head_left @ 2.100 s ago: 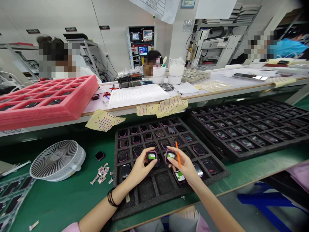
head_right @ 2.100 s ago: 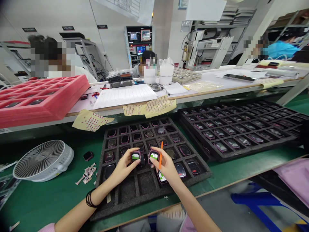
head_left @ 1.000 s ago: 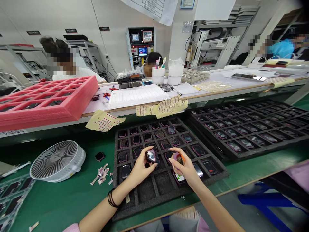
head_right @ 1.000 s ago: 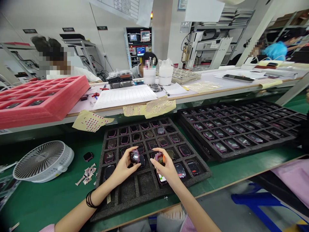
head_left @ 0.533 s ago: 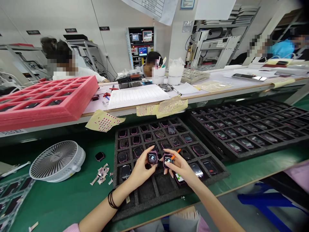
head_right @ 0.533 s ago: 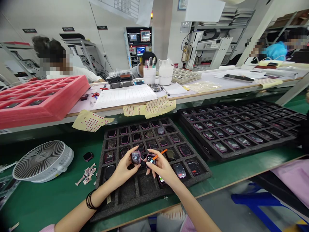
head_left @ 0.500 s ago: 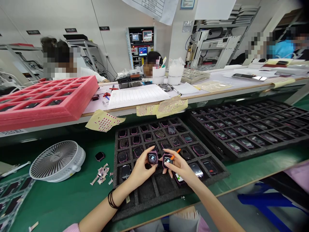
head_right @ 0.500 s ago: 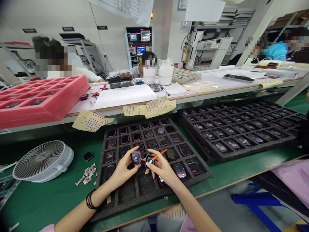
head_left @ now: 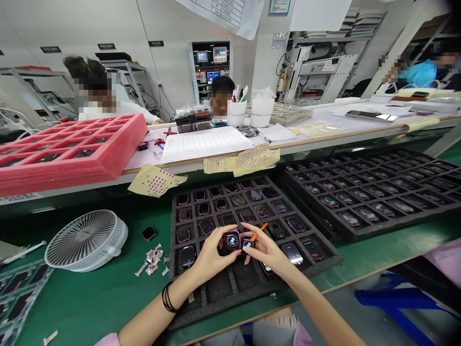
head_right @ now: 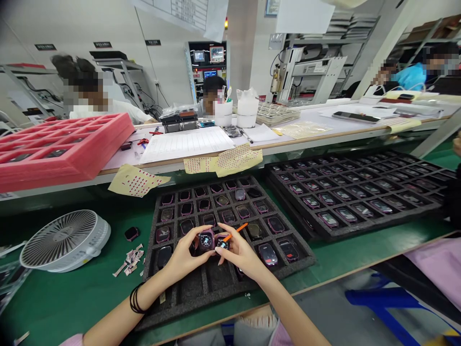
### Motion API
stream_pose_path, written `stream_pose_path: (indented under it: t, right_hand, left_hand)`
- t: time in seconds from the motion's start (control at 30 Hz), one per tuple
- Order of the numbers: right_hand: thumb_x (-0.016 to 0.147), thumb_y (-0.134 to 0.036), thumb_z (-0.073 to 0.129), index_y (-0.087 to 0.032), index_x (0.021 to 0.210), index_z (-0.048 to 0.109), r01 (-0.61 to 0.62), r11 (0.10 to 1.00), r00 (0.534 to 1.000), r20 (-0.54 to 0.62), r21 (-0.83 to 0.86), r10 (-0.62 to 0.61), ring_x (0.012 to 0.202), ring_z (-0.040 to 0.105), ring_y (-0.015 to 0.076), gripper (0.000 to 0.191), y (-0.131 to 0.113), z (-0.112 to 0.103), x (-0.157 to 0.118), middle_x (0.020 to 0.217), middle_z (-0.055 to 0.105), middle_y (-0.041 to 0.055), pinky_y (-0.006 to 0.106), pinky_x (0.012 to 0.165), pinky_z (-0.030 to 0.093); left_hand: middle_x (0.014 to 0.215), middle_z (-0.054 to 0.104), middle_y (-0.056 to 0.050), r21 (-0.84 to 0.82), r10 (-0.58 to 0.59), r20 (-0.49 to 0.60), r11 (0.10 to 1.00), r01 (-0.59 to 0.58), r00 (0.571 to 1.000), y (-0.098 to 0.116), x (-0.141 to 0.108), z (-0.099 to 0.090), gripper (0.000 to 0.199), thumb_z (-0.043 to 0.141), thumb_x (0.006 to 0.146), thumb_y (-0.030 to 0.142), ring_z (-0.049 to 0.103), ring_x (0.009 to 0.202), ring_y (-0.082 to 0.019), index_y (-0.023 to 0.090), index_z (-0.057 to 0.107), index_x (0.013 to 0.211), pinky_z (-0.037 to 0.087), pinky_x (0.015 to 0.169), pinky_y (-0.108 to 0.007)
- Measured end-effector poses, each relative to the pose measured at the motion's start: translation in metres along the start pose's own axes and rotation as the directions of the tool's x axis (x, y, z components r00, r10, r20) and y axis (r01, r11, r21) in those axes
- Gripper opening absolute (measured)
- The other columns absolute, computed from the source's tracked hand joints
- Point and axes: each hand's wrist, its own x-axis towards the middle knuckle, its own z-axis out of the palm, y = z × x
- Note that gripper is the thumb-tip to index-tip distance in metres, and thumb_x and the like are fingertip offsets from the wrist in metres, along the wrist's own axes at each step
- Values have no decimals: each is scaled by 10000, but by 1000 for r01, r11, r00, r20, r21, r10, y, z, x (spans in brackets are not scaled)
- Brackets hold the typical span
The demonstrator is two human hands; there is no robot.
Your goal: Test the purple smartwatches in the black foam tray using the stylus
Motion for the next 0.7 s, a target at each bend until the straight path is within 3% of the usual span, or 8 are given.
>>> stream_pose_path:
  t: [0.3,0.47,0.6,0.7]
  right_hand:
    - [785,-381,711,-305,1378,398,-40,999,999,5,0,40,789,617,148,675,-7,1,-2,1179,509,75,341,748,572]
    - [808,-370,692,-306,1396,371,-27,1000,999,27,-7,27,819,614,149,673,-8,2,-3,1202,505,80,327,752,562]
    - [822,-375,677,-308,1427,325,-36,999,998,53,-28,38,759,607,123,704,-10,3,-4,1201,518,78,331,771,552]
    - [826,-373,671,-315,1435,312,-35,999,997,64,-31,37,771,601,125,709,-11,3,-5,1215,513,81,330,768,555]
  left_hand:
    - [1109,608,-71,-3,98,27,995,-98,995,-6,-2,4,581,629,778,151,537,734,-137,227,431,1319,502,697,-283]
    - [1153,580,-85,-32,113,62,993,-111,992,-6,0,4,555,647,759,115,556,980,-202,229,469,1272,500,792,-317]
    - [1119,560,-96,-85,88,114,993,-79,990,-4,1,3,457,669,758,131,557,976,-204,212,541,1189,490,650,-248]
    - [1133,537,-97,-100,61,123,994,-48,991,-6,0,4,500,656,760,125,561,933,-185,220,524,1233,484,621,-233]
